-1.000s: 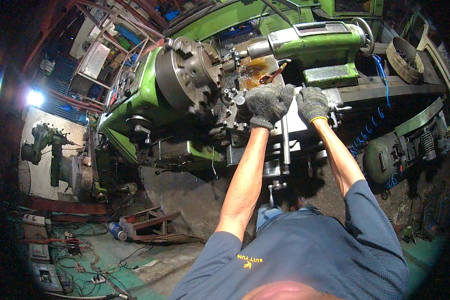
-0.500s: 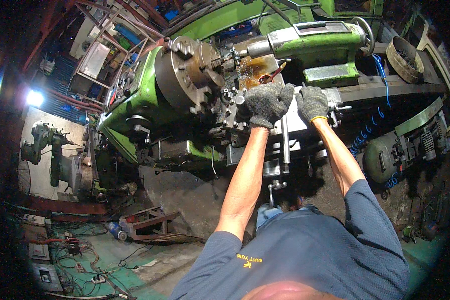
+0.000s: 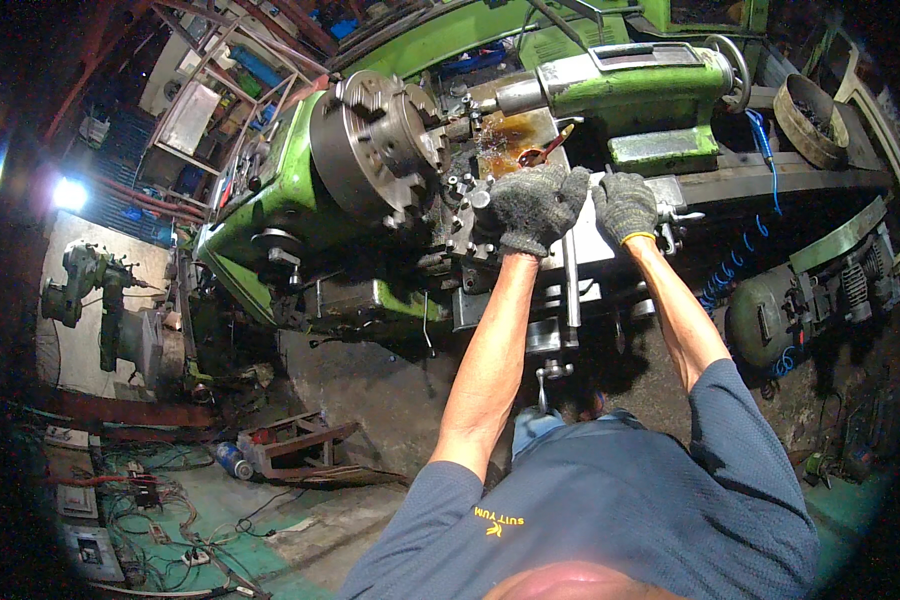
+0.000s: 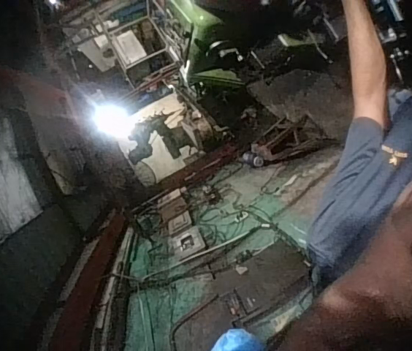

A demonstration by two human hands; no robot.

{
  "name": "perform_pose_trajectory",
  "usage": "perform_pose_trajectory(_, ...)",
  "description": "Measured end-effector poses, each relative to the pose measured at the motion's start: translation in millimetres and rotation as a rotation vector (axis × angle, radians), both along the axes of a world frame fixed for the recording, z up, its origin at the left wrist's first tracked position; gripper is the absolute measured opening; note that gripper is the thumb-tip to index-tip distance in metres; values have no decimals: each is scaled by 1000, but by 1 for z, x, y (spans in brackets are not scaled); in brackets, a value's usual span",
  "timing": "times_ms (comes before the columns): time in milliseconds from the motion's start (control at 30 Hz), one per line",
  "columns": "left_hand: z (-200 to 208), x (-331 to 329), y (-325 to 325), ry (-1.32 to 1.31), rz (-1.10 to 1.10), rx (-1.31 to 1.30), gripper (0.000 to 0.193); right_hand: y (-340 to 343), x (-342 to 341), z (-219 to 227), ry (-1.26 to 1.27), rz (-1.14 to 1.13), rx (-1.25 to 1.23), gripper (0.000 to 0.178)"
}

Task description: The person operates a green industrial lathe, using both hands to manipulate the control levers and knobs on the machine's carriage. They adjust the tool position and feed rate while a metal workpiece rotates in the chuck, generating metal shavings.

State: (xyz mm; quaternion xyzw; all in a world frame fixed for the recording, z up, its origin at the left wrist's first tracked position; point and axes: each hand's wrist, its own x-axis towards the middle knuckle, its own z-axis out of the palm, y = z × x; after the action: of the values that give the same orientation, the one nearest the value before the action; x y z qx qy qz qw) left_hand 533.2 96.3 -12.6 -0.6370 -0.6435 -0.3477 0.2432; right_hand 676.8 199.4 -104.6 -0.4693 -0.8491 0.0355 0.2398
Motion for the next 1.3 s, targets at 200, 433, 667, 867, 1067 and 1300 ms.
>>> perform_pose_trajectory(200, 1, 0, -2, 28, 54, -13, 45, -1, 0, 1, -6, -2, -21, 29)
perform_pose_trajectory(433, 4, 1, -3, 16, 30, -22, 45, 1, 0, 0, 7, 2, -7, 28)
perform_pose_trajectory(667, 2, 0, -2, 7, 23, 4, 42, 1, 0, -3, 10, 0, 6, 29)
perform_pose_trajectory(867, 4, 1, -4, 31, 53, -42, 43, 0, -1, 0, 5, 2, -13, 28)
perform_pose_trajectory(1067, 7, 4, -3, 10, 33, -1, 44, -1, 0, 0, 3, -6, 1, 28)
perform_pose_trajectory(1300, 0, -1, -1, -18, 2, -13, 37, -4, -1, 6, -44, -20, -27, 29)
